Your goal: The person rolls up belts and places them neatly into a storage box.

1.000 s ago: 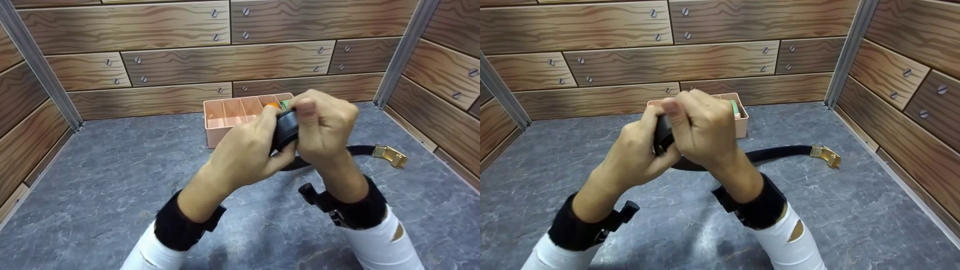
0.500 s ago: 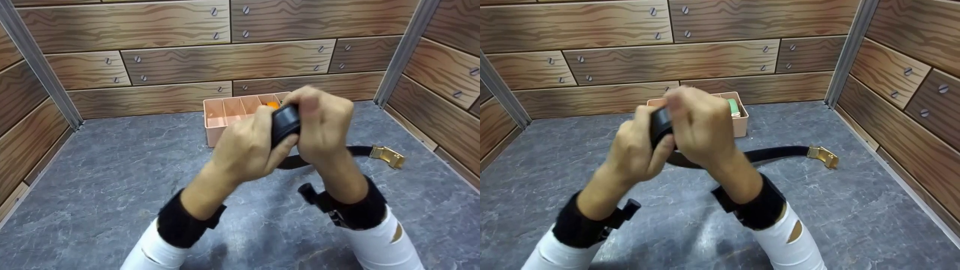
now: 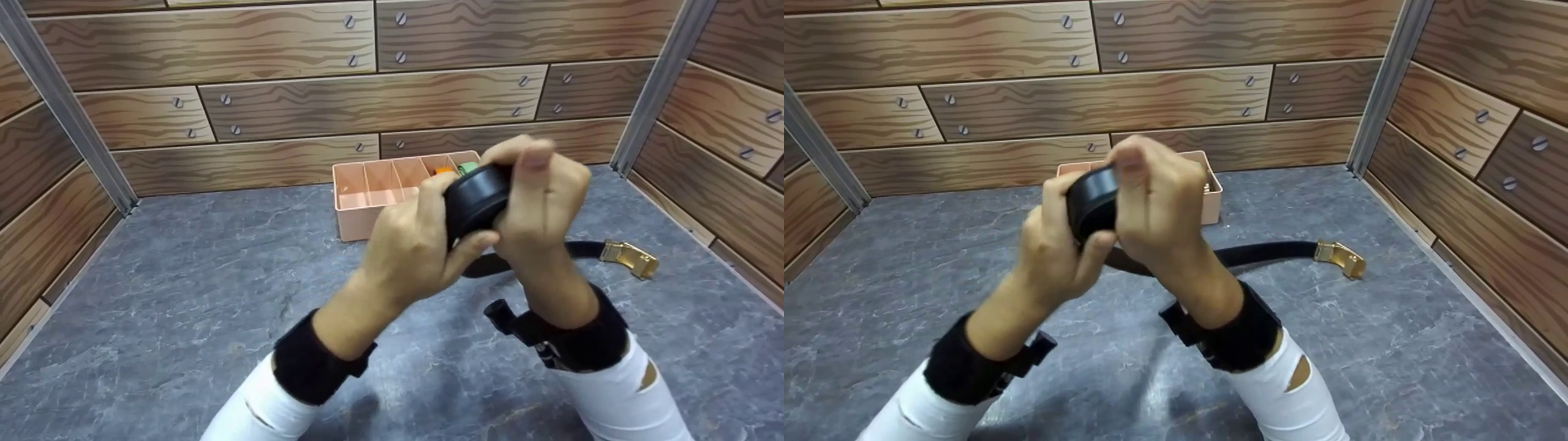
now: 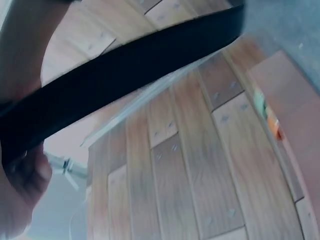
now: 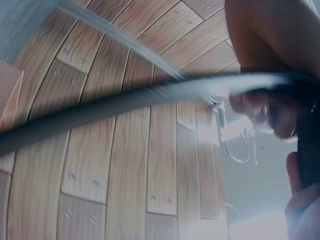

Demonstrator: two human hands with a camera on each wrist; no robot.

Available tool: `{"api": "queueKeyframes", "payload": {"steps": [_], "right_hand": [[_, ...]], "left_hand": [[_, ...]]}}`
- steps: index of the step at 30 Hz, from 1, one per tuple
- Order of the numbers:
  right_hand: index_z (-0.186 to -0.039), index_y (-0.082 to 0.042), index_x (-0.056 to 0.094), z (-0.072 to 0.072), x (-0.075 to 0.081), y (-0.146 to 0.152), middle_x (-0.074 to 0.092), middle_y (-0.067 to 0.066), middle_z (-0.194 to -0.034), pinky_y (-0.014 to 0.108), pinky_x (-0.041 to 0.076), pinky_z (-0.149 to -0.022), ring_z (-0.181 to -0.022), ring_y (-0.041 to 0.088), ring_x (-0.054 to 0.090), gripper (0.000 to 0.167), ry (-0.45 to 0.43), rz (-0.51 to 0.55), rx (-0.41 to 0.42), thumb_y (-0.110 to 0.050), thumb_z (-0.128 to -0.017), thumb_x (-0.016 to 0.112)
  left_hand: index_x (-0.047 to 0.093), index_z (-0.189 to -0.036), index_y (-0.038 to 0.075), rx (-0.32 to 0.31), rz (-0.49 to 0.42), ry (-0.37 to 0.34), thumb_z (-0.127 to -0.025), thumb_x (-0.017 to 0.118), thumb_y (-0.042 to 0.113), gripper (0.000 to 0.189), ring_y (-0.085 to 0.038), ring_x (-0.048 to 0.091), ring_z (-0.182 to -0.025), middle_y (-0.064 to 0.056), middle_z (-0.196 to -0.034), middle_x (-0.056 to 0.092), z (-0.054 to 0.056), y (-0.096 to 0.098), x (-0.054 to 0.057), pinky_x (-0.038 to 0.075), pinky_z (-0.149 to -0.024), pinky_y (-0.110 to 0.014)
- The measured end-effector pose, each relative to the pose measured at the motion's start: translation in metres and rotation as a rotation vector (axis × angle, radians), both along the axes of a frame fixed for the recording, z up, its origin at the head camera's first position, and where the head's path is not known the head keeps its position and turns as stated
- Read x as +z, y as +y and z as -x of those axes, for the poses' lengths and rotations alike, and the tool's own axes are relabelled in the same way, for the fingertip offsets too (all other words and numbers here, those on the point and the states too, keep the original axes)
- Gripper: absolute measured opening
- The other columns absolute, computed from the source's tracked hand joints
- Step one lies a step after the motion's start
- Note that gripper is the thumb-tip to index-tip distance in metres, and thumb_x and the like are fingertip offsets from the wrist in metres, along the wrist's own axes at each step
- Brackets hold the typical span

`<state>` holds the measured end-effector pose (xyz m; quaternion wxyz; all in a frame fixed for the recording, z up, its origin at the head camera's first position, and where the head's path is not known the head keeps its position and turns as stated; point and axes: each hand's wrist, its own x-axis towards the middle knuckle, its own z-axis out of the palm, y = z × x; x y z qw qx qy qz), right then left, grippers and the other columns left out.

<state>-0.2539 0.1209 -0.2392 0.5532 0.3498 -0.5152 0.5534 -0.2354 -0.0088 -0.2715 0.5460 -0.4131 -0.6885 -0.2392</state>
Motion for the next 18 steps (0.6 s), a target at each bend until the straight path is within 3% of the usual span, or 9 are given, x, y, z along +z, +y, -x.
{"api": "queueKeyframes", "payload": {"steps": [3,5,8,13,16,18], "right_hand": [[-0.060,0.008,0.061,0.001,0.000,-0.003,0.061,0.009,-0.058,0.025,0.045,-0.051,-0.051,0.016,0.055,0.061,-0.084,0.077,0.107,-0.015,-0.108,0.030],[-0.061,0.008,0.061,0.000,0.000,-0.004,0.062,0.010,-0.059,0.027,0.046,-0.052,-0.052,0.018,0.055,0.059,-0.114,0.064,0.118,-0.005,-0.105,0.023],[-0.063,0.004,0.063,0.000,0.000,-0.001,0.063,0.009,-0.059,0.024,0.045,-0.052,-0.051,0.017,0.056,0.061,-0.084,-0.054,0.015,-0.021,-0.108,0.031],[-0.064,-0.003,0.066,0.000,0.003,0.007,0.062,0.006,-0.056,0.024,0.037,-0.044,-0.045,0.016,0.053,0.067,0.088,-0.284,-0.196,-0.048,-0.105,0.040],[-0.063,-0.003,0.066,-0.001,0.004,0.009,0.061,0.005,-0.056,0.027,0.035,-0.042,-0.044,0.017,0.051,0.066,0.129,-0.324,-0.220,-0.047,-0.105,0.040],[-0.062,-0.003,0.066,-0.003,0.002,0.008,0.060,0.005,-0.055,0.026,0.035,-0.043,-0.044,0.016,0.050,0.066,0.123,-0.292,-0.212,-0.046,-0.105,0.040]], "left_hand": [[0.049,-0.107,-0.010,-0.006,-0.059,-0.006,-0.105,0.038,0.046,0.057,-0.021,0.068,-0.065,-0.017,-0.090,0.065,0.001,0.006,-0.003,0.057,-0.057,-0.029],[0.049,-0.104,-0.009,-0.002,-0.068,-0.007,-0.104,0.046,0.040,0.049,-0.021,0.067,-0.062,-0.017,-0.087,0.064,0.001,0.005,-0.003,0.057,-0.055,-0.029],[0.049,-0.100,-0.007,0.025,-0.018,-0.017,-0.098,0.057,0.032,0.040,-0.021,0.063,-0.056,-0.013,-0.080,0.061,-0.001,-0.001,0.002,0.055,-0.050,-0.029],[0.049,-0.097,-0.003,0.064,0.172,-0.091,-0.095,0.063,0.031,0.036,-0.019,0.057,-0.054,-0.005,-0.068,0.054,-0.006,-0.014,0.015,0.050,-0.047,-0.031],[0.050,-0.100,-0.003,0.070,0.233,-0.129,-0.096,0.061,0.033,0.038,-0.018,0.056,-0.054,-0.003,-0.068,0.054,-0.009,-0.019,0.018,0.048,-0.048,-0.031],[0.051,-0.104,-0.004,0.061,0.223,-0.127,-0.096,0.061,0.033,0.039,-0.018,0.058,-0.057,-0.004,-0.071,0.056,-0.009,-0.019,0.017,0.050,-0.050,-0.032]]}}
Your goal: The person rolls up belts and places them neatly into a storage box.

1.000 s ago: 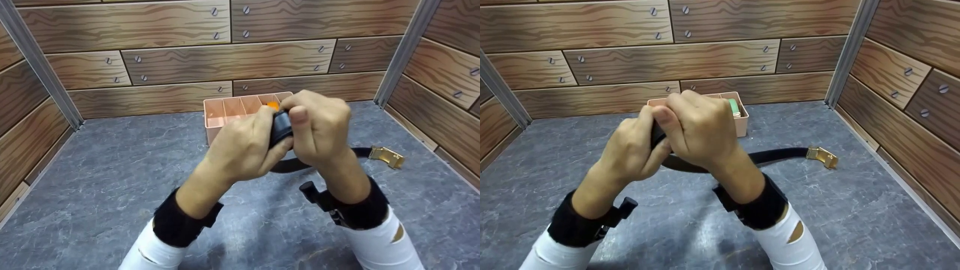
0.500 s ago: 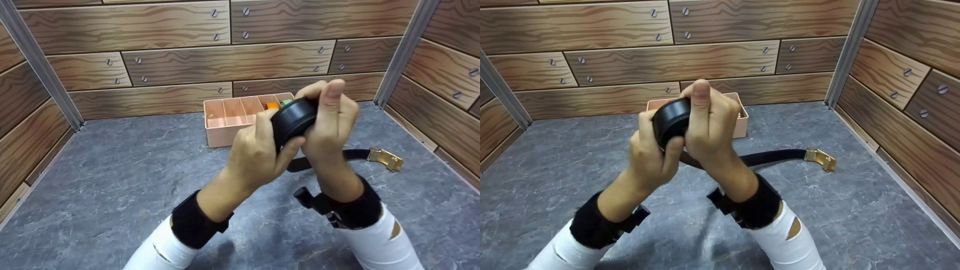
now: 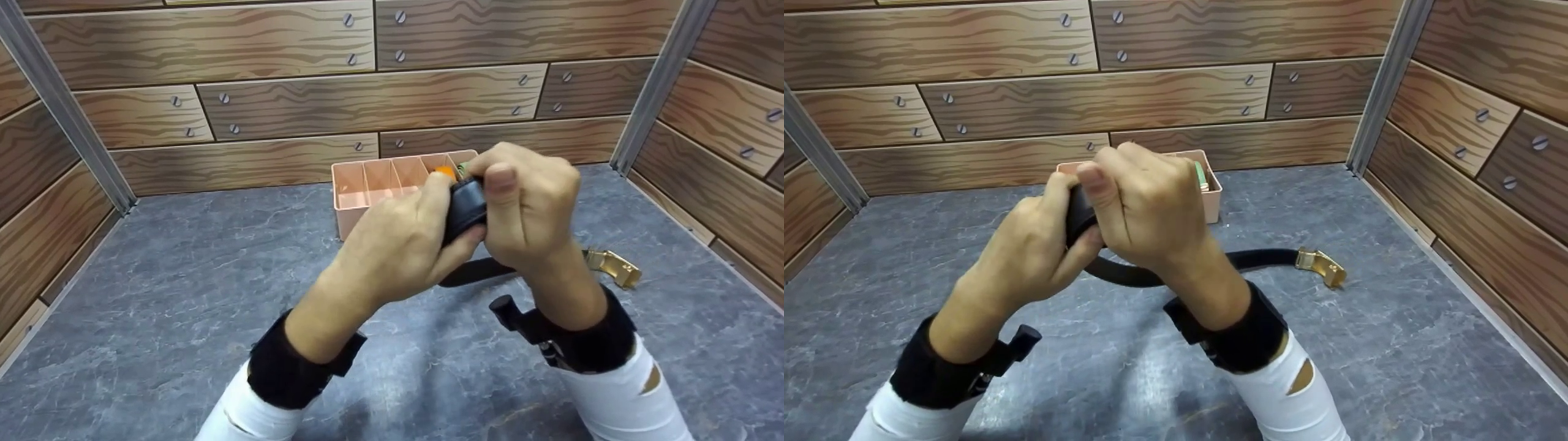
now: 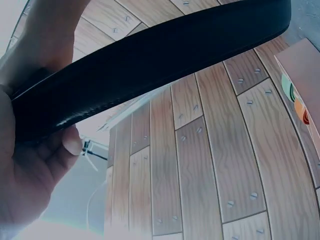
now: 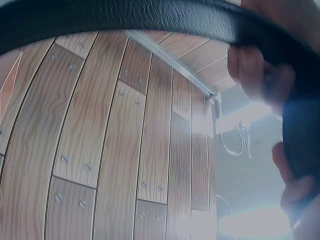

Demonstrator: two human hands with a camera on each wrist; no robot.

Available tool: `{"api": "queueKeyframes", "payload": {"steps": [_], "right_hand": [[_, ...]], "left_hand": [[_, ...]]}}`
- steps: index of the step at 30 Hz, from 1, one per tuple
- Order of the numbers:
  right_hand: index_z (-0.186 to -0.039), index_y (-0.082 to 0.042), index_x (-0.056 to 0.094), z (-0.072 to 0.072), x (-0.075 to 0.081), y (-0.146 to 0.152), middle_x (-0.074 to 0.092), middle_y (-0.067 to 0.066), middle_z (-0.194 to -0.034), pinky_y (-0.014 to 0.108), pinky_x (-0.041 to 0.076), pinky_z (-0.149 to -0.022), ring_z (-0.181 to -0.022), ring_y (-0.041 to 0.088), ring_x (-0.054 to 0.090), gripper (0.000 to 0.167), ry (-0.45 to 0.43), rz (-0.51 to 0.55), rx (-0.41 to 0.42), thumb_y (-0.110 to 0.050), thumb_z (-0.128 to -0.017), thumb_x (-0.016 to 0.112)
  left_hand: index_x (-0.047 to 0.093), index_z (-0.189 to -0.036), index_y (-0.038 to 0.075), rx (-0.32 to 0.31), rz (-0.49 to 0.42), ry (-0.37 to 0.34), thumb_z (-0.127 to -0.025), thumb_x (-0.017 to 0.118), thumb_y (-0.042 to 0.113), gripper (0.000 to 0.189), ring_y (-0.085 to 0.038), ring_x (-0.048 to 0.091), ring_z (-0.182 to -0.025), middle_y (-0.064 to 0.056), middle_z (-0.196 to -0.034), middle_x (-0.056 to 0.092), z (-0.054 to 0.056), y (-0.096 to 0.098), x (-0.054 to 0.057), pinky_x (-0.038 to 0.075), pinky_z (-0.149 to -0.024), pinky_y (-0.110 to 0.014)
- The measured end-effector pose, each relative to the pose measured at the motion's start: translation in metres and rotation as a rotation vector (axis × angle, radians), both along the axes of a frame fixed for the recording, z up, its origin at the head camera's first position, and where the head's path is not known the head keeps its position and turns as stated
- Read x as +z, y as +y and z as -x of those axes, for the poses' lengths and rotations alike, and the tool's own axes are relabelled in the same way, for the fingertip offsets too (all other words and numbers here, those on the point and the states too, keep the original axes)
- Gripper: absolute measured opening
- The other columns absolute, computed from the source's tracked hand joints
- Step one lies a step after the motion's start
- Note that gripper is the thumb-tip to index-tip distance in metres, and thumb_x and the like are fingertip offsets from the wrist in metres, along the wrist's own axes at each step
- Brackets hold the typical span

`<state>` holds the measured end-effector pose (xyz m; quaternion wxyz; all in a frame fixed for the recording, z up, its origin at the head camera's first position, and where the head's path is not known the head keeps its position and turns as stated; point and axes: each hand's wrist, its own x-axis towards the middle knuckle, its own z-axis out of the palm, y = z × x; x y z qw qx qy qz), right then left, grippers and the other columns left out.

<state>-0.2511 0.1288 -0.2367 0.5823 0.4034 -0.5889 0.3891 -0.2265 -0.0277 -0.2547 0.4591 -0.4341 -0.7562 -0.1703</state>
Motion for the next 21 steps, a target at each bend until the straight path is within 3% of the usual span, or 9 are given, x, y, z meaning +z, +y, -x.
{"api": "queueKeyframes", "payload": {"steps": [5,9,12,14,18,21], "right_hand": [[-0.060,-0.001,0.065,-0.002,-0.001,-0.003,0.059,0.007,-0.054,0.020,0.038,-0.047,-0.047,0.012,0.050,0.067,-0.055,0.186,0.089,-0.046,-0.104,0.043],[-0.059,0.006,0.061,-0.002,-0.001,-0.007,0.059,0.009,-0.056,0.023,0.041,-0.051,-0.050,0.014,0.052,0.063,-0.151,0.335,0.219,-0.021,-0.108,0.031],[-0.059,0.009,0.059,-0.002,-0.001,-0.009,0.059,0.010,-0.057,0.025,0.043,-0.051,-0.050,0.016,0.052,0.059,-0.190,0.355,0.286,-0.007,-0.104,0.024],[-0.061,0.007,0.061,-0.001,0.000,-0.007,0.061,0.009,-0.058,0.024,0.043,-0.051,-0.051,0.015,0.053,0.061,-0.183,0.294,0.256,-0.017,-0.107,0.029],[-0.065,0.000,0.067,0.000,0.002,0.000,0.064,0.007,-0.059,0.024,0.043,-0.049,-0.049,0.016,0.056,0.067,-0.067,0.093,0.081,-0.046,-0.105,0.039],[-0.063,-0.004,0.067,0.000,0.002,0.003,0.062,0.004,-0.057,0.026,0.038,-0.045,-0.046,0.017,0.052,0.067,0.006,0.006,-0.005,-0.049,-0.104,0.040]], "left_hand": [[0.049,-0.114,-0.007,-0.061,-0.142,0.047,-0.100,0.056,0.037,0.048,-0.020,0.064,-0.066,-0.012,-0.088,0.065,0.004,0.012,-0.009,0.055,-0.057,-0.031],[0.047,-0.114,-0.011,-0.092,-0.230,0.081,-0.103,0.047,0.043,0.055,-0.021,0.068,-0.070,-0.017,-0.096,0.065,0.005,0.021,-0.016,0.058,-0.062,-0.029],[0.049,-0.109,-0.011,-0.081,-0.241,0.100,-0.100,0.056,0.039,0.050,-0.021,0.068,-0.066,-0.017,-0.092,0.063,0.005,0.021,-0.017,0.058,-0.061,-0.029],[0.050,-0.106,-0.009,-0.054,-0.215,0.102,-0.097,0.062,0.034,0.046,-0.021,0.065,-0.062,-0.015,-0.087,0.062,0.004,0.019,-0.014,0.057,-0.057,-0.029],[0.050,-0.104,-0.006,-0.011,-0.088,0.051,-0.094,0.066,0.032,0.042,-0.021,0.062,-0.059,-0.009,-0.076,0.060,0.001,0.009,-0.005,0.055,-0.052,-0.031],[0.050,-0.106,-0.005,0.005,0.002,-0.005,-0.096,0.063,0.034,0.042,-0.019,0.061,-0.058,-0.005,-0.072,0.059,-0.002,0.003,0.000,0.053,-0.050,-0.031]]}}
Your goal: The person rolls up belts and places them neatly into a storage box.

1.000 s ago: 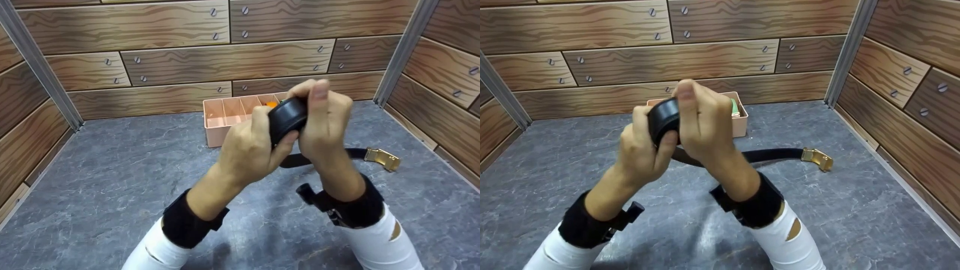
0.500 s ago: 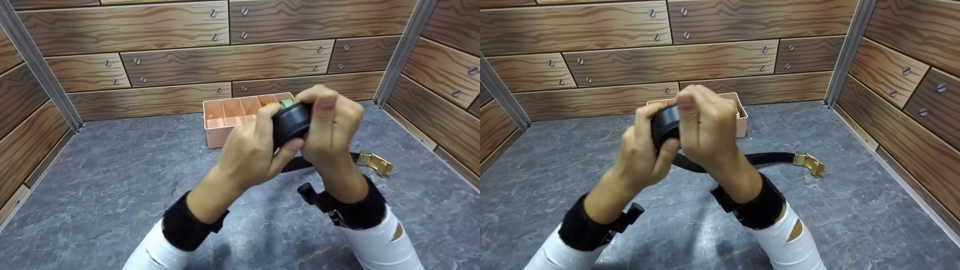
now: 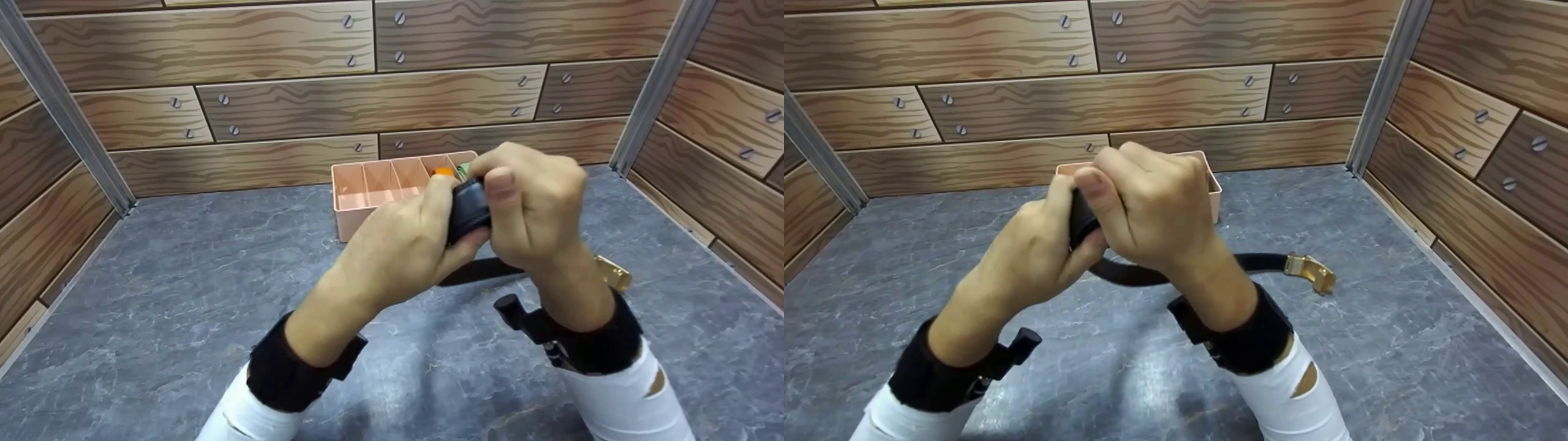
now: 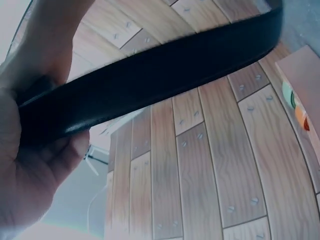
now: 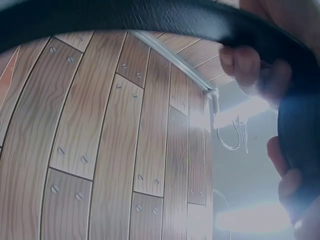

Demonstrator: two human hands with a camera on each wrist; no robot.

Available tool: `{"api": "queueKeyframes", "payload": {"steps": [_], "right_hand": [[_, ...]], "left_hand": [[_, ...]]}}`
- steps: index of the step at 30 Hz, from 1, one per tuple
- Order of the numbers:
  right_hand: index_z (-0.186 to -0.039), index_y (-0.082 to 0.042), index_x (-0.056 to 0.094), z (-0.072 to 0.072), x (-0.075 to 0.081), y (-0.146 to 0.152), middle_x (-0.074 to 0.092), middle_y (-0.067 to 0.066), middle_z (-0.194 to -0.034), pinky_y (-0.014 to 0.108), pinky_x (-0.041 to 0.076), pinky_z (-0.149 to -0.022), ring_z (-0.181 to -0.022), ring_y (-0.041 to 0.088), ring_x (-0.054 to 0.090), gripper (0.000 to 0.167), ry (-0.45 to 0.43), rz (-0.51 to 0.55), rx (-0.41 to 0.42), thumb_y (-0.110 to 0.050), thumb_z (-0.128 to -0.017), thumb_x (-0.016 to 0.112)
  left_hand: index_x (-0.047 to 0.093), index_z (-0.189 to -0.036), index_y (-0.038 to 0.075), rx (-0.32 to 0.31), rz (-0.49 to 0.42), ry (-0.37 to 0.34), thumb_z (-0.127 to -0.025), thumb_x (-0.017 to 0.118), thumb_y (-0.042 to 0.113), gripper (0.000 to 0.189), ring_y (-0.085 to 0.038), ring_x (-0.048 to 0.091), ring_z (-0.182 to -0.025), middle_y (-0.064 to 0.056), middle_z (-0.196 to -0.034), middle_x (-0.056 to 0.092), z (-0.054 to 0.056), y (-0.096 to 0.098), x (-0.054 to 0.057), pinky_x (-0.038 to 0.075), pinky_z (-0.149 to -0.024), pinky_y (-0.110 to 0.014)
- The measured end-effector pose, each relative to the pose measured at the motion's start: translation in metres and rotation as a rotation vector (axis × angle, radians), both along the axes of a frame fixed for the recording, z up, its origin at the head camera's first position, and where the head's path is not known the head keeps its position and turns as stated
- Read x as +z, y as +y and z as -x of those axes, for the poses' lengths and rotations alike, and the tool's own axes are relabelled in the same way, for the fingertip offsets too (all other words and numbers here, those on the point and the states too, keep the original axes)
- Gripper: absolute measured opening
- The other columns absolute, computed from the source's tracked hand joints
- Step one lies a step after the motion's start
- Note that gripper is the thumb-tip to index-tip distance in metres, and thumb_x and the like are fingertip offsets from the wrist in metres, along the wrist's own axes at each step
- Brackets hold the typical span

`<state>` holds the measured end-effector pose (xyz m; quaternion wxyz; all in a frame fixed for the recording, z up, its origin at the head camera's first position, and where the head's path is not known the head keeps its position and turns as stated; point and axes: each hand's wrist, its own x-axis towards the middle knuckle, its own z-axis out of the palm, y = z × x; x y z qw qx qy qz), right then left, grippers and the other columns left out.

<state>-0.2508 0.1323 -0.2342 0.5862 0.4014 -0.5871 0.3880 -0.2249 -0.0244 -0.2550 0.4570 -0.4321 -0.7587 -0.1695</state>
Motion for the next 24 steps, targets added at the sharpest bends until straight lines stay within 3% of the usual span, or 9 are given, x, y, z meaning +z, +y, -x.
{"api": "queueKeyframes", "payload": {"steps": [5,7,11,14,16,19,24], "right_hand": [[-0.060,-0.003,0.064,-0.003,-0.001,-0.003,0.056,0.004,-0.053,0.023,0.032,-0.044,-0.044,0.013,0.045,0.066,-0.012,0.067,0.038,-0.046,-0.105,0.042],[-0.059,-0.001,0.064,-0.003,-0.002,-0.004,0.057,0.006,-0.053,0.021,0.035,-0.046,-0.046,0.012,0.047,0.067,-0.051,0.139,0.090,-0.046,-0.104,0.043],[-0.059,0.007,0.060,-0.002,-0.004,-0.008,0.059,0.008,-0.056,0.022,0.040,-0.049,-0.049,0.013,0.051,0.063,-0.171,0.303,0.241,-0.022,-0.107,0.033],[-0.060,0.011,0.057,-0.002,-0.006,-0.013,0.059,0.008,-0.058,0.026,0.043,-0.050,-0.050,0.018,0.052,0.058,-0.261,0.363,0.340,-0.005,-0.104,0.023],[-0.062,0.011,0.057,-0.002,-0.006,-0.014,0.059,0.010,-0.059,0.028,0.045,-0.051,-0.052,0.019,0.053,0.057,-0.296,0.344,0.364,-0.005,-0.104,0.023],[-0.066,0.006,0.063,-0.002,-0.004,-0.010,0.062,0.009,-0.061,0.026,0.046,-0.051,-0.053,0.018,0.056,0.058,-0.266,0.218,0.279,-0.020,-0.107,0.031],[-0.069,-0.002,0.069,-0.003,-0.001,-0.002,0.065,0.005,-0.060,0.026,0.041,-0.044,-0.048,0.015,0.056,0.063,-0.051,-0.065,0.028,-0.044,-0.105,0.039]], "left_hand": [[0.050,-0.115,-0.006,-0.055,-0.031,-0.012,-0.096,0.063,0.035,0.046,-0.020,0.064,-0.066,-0.009,-0.082,0.064,0.003,0.001,-0.003,0.055,-0.057,-0.031],[0.048,-0.119,-0.007,-0.092,-0.074,0.012,-0.097,0.063,0.038,0.052,-0.021,0.065,-0.070,-0.012,-0.090,0.066,0.005,0.004,-0.006,0.057,-0.062,-0.032],[0.047,-0.118,-0.010,-0.145,-0.160,0.069,-0.098,0.058,0.046,0.060,-0.022,0.067,-0.073,-0.017,-0.099,0.065,0.009,0.010,-0.013,0.058,-0.067,-0.030],[0.049,-0.111,-0.010,-0.138,-0.212,0.114,-0.099,0.057,0.043,0.055,-0.021,0.068,-0.068,-0.017,-0.096,0.064,0.009,0.012,-0.015,0.059,-0.064,-0.029],[0.050,-0.105,-0.009,-0.106,-0.219,0.134,-0.098,0.059,0.038,0.049,-0.021,0.067,-0.064,-0.016,-0.089,0.063,0.009,0.011,-0.013,0.058,-0.061,-0.029],[0.051,-0.101,-0.007,-0.051,-0.166,0.125,-0.095,0.064,0.033,0.043,-0.020,0.064,-0.061,-0.012,-0.081,0.061,0.007,0.006,-0.008,0.057,-0.056,-0.030],[0.052,-0.105,-0.003,0.026,0.038,-0.004,-0.096,0.062,0.039,0.044,-0.019,0.062,-0.063,-0.005,-0.076,0.059,0.002,-0.009,0.004,0.054,-0.056,-0.032]]}}
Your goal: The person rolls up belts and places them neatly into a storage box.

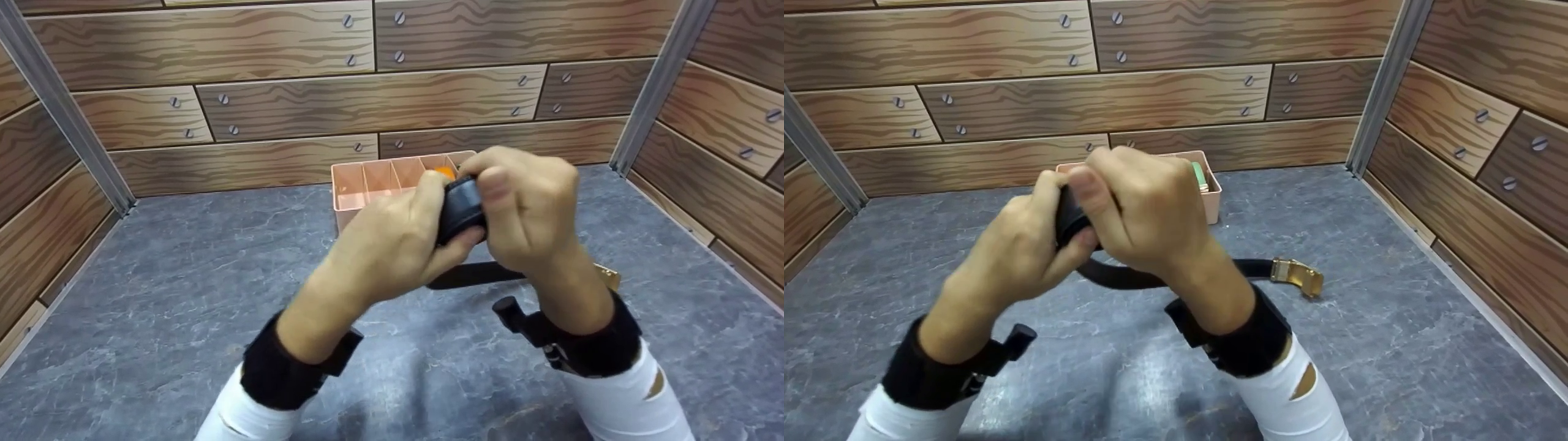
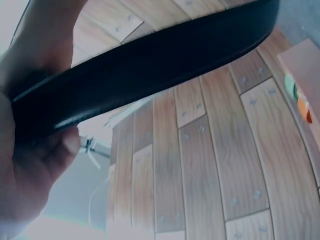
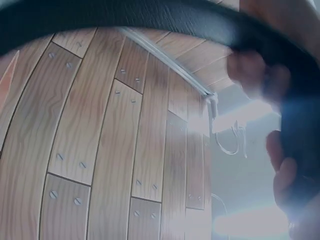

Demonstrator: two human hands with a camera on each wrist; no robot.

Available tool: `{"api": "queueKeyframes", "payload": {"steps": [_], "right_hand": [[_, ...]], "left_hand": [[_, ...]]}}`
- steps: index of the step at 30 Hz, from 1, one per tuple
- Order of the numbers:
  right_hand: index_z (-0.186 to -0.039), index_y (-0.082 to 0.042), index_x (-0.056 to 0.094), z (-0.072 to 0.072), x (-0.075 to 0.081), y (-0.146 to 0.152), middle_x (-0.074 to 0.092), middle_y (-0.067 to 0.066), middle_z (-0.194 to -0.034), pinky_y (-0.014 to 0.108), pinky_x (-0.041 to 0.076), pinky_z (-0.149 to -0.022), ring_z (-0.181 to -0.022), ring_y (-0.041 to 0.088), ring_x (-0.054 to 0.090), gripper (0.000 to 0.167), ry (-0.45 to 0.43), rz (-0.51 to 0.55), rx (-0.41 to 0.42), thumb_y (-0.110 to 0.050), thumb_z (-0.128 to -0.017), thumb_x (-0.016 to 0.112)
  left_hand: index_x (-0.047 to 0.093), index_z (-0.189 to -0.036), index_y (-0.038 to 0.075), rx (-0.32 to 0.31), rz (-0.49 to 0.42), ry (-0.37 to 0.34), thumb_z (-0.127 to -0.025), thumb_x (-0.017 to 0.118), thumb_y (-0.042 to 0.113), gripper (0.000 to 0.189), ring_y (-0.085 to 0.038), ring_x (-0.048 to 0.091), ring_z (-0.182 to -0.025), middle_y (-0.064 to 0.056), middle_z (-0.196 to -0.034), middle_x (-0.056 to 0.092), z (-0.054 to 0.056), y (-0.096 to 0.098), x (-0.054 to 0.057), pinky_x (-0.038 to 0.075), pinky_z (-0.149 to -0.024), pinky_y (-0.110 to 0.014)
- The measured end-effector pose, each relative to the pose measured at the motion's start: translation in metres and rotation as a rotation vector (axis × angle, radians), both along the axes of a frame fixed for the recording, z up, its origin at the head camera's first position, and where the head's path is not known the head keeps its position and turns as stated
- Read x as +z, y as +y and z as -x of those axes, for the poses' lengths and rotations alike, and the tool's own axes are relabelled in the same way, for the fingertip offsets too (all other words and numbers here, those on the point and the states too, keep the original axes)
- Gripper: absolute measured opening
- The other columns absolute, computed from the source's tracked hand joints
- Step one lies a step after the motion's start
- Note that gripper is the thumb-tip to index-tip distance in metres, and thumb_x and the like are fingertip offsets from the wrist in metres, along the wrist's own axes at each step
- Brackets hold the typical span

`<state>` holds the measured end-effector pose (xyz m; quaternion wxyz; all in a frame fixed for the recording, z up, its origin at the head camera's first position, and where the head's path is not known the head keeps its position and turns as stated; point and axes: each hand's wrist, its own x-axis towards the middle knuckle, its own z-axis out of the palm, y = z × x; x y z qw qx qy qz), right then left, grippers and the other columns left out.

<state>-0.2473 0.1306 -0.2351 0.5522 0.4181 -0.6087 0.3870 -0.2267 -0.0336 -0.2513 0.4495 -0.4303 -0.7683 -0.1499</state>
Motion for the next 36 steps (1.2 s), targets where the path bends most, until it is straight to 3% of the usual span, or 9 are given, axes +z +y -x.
{"api": "queueKeyframes", "payload": {"steps": [4,7,12,18,21,25,27,31,36], "right_hand": [[-0.070,-0.004,0.067,-0.003,0.002,0.001,0.063,0.004,-0.060,0.032,0.039,-0.039,-0.046,0.017,0.054,0.060,0.082,-0.159,-0.101,-0.042,-0.106,0.038],[-0.070,-0.007,0.065,-0.006,0.002,0.000,0.059,0.001,-0.060,0.032,0.037,-0.038,-0.044,0.015,0.050,0.058,0.108,-0.221,-0.165,-0.043,-0.106,0.037],[-0.065,-0.006,0.065,-0.006,-0.002,-0.002,0.055,0.002,-0.056,0.032,0.030,-0.036,-0.041,0.015,0.044,0.061,0.128,-0.122,-0.172,-0.042,-0.106,0.038],[-0.062,-0.003,0.068,0.000,-0.005,-0.004,0.062,0.006,-0.055,0.023,0.038,-0.043,-0.044,0.015,0.053,0.066,-0.009,0.140,0.008,-0.047,-0.104,0.042],[-0.062,0.003,0.066,0.002,-0.005,-0.006,0.063,0.008,-0.056,0.021,0.042,-0.048,-0.047,0.014,0.055,0.065,-0.125,0.283,0.154,-0.032,-0.108,0.035],[-0.063,0.009,0.064,0.004,-0.006,-0.010,0.063,0.011,-0.059,0.024,0.045,-0.049,-0.049,0.015,0.055,0.060,-0.184,0.345,0.304,-0.012,-0.106,0.027],[-0.065,0.008,0.065,0.003,-0.005,-0.010,0.063,0.010,-0.059,0.023,0.044,-0.048,-0.049,0.014,0.055,0.061,-0.156,0.283,0.276,-0.021,-0.107,0.032],[-0.069,0.001,0.068,0.001,-0.002,-0.008,0.062,0.008,-0.058,0.024,0.040,-0.044,-0.046,0.014,0.052,0.063,-0.008,0.066,0.070,-0.044,-0.105,0.041],[-0.066,-0.002,0.066,-0.003,-0.001,-0.009,0.057,0.005,-0.055,0.032,0.034,-0.037,-0.042,0.018,0.046,0.059,0.120,-0.053,-0.077,-0.039,-0.104,0.041]], "left_hand": [[0.051,-0.107,0.003,0.072,0.107,-0.116,-0.098,0.056,0.044,0.043,-0.015,0.057,-0.062,0.000,-0.076,0.057,-0.005,-0.009,0.006,0.050,-0.055,-0.030],[0.050,-0.104,0.006,0.107,0.142,-0.129,-0.099,0.053,0.044,0.038,-0.012,0.050,-0.058,0.003,-0.072,0.052,-0.008,-0.011,0.007,0.043,-0.049,-0.027],[0.051,-0.105,0.007,0.068,0.110,-0.102,-0.098,0.054,0.040,0.034,-0.011,0.049,-0.057,0.004,-0.071,0.052,-0.007,-0.008,0.006,0.042,-0.048,-0.025],[0.053,-0.107,-0.002,-0.108,-0.083,-0.027,-0.094,0.063,0.036,0.042,-0.015,0.059,-0.064,-0.004,-0.079,0.060,0.001,0.002,-0.002,0.052,-0.056,-0.028],[0.054,-0.107,-0.006,-0.189,-0.200,0.026,-0.093,0.066,0.037,0.047,-0.017,0.063,-0.068,-0.010,-0.087,0.062,0.005,0.012,-0.009,0.055,-0.061,-0.027],[0.055,-0.103,-0.009,-0.208,-0.250,0.107,-0.094,0.064,0.036,0.047,-0.020,0.065,-0.065,-0.014,-0.088,0.063,0.009,0.014,-0.013,0.057,-0.061,-0.028],[0.054,-0.101,-0.008,-0.179,-0.207,0.115,-0.093,0.064,0.035,0.044,-0.019,0.064,-0.062,-0.012,-0.084,0.062,0.009,0.009,-0.010,0.057,-0.057,-0.029],[0.052,-0.102,-0.004,-0.117,-0.044,0.040,-0.093,0.064,0.036,0.043,-0.017,0.062,-0.059,-0.006,-0.077,0.060,0.007,-0.006,-0.001,0.054,-0.053,-0.029],[0.051,-0.106,0.000,-0.094,0.069,-0.101,-0.095,0.060,0.039,0.041,-0.013,0.058,-0.062,-0.002,-0.078,0.058,0.000,-0.015,0.006,0.051,-0.055,-0.026]]}}
